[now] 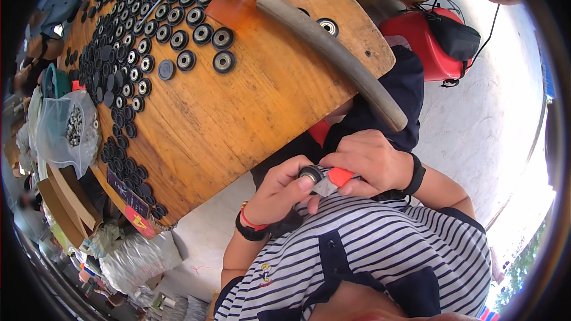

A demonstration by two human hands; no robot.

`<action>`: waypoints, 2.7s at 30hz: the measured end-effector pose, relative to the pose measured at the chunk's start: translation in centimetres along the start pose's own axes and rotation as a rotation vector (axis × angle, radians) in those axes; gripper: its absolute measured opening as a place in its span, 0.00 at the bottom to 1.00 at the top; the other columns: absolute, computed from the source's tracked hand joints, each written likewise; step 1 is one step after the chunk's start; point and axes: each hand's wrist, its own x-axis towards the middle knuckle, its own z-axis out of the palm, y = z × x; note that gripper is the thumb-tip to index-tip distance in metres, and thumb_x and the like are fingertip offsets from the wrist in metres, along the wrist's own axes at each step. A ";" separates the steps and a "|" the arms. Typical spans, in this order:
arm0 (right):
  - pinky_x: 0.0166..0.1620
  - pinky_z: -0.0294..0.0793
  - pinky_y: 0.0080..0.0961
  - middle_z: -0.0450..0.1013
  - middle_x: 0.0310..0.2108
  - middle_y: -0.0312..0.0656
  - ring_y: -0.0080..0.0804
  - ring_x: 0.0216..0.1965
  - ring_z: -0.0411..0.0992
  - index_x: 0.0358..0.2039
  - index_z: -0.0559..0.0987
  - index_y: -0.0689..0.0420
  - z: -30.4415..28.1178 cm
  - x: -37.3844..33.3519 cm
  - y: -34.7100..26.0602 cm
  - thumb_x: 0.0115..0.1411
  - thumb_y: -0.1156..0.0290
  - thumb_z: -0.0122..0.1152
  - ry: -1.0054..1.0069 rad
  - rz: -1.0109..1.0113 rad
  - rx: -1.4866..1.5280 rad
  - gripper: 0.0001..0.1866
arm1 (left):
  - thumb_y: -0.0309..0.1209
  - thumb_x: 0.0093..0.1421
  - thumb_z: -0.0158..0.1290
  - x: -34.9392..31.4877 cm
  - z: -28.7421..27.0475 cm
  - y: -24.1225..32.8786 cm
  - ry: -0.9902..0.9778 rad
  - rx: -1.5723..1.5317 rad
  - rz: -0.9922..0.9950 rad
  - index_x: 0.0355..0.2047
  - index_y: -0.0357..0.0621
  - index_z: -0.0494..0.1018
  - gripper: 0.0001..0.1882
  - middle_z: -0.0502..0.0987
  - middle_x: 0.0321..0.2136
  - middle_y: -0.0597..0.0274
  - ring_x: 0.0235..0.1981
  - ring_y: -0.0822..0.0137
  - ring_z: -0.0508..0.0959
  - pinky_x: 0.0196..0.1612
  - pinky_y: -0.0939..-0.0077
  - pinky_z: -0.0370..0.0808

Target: Inserting metal bearings and components into rubber grommets and trimming excess material.

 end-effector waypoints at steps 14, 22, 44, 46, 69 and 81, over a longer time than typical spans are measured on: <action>0.26 0.68 0.32 0.67 0.22 0.42 0.41 0.23 0.69 0.39 0.74 0.61 -0.7 -0.8 0.5 0.57 0.54 0.59 0.006 0.026 0.043 0.21 | 0.38 0.63 0.47 -0.1 -0.2 -0.1 -0.015 0.064 -0.088 0.32 0.36 0.67 0.15 0.71 0.24 0.62 0.19 0.76 0.72 0.24 0.83 0.66; 0.24 0.67 0.30 0.66 0.22 0.40 0.38 0.21 0.69 0.38 0.74 0.59 0.2 -0.6 0.3 0.55 0.53 0.61 -0.022 -0.042 0.001 0.21 | 0.34 0.66 0.46 -0.1 -0.6 -0.5 -0.103 0.052 -0.063 0.37 0.41 0.67 0.08 0.73 0.21 0.69 0.23 0.82 0.71 0.26 0.87 0.64; 0.28 0.70 0.32 0.69 0.25 0.44 0.42 0.24 0.70 0.39 0.74 0.60 0.6 -0.6 1.2 0.59 0.56 0.56 0.018 0.190 -0.089 0.19 | 0.31 0.64 0.48 0.1 0.5 0.9 -0.166 0.269 -0.102 0.34 0.39 0.70 0.07 0.71 0.21 0.71 0.23 0.83 0.69 0.27 0.86 0.66; 0.29 0.70 0.32 0.69 0.26 0.44 0.43 0.25 0.70 0.40 0.73 0.60 0.3 -0.7 1.0 0.59 0.57 0.56 0.022 0.193 -0.026 0.19 | 0.33 0.62 0.51 0.1 0.8 1.6 -0.089 0.493 0.014 0.33 0.39 0.70 0.09 0.71 0.20 0.65 0.22 0.74 0.72 0.28 0.80 0.68; 0.41 0.72 0.24 0.72 0.41 0.48 0.30 0.39 0.71 0.40 0.72 0.64 -4.0 1.8 -2.2 0.68 0.69 0.41 0.476 0.144 0.319 0.12 | 0.37 0.59 0.55 5.3 5.2 3.4 0.190 1.186 0.598 0.45 0.39 0.71 0.18 0.75 0.40 0.49 0.41 0.51 0.75 0.43 0.63 0.71; 0.55 0.64 0.40 0.65 0.48 0.54 0.53 0.50 0.65 0.53 0.68 0.64 -3.9 7.8 -0.1 0.54 0.72 0.59 0.189 0.331 -0.769 0.25 | 0.32 0.67 0.41 -3.4 -3.5 0.4 0.939 0.497 0.512 0.38 0.39 0.70 0.10 0.71 0.23 0.64 0.24 0.73 0.71 0.28 0.75 0.68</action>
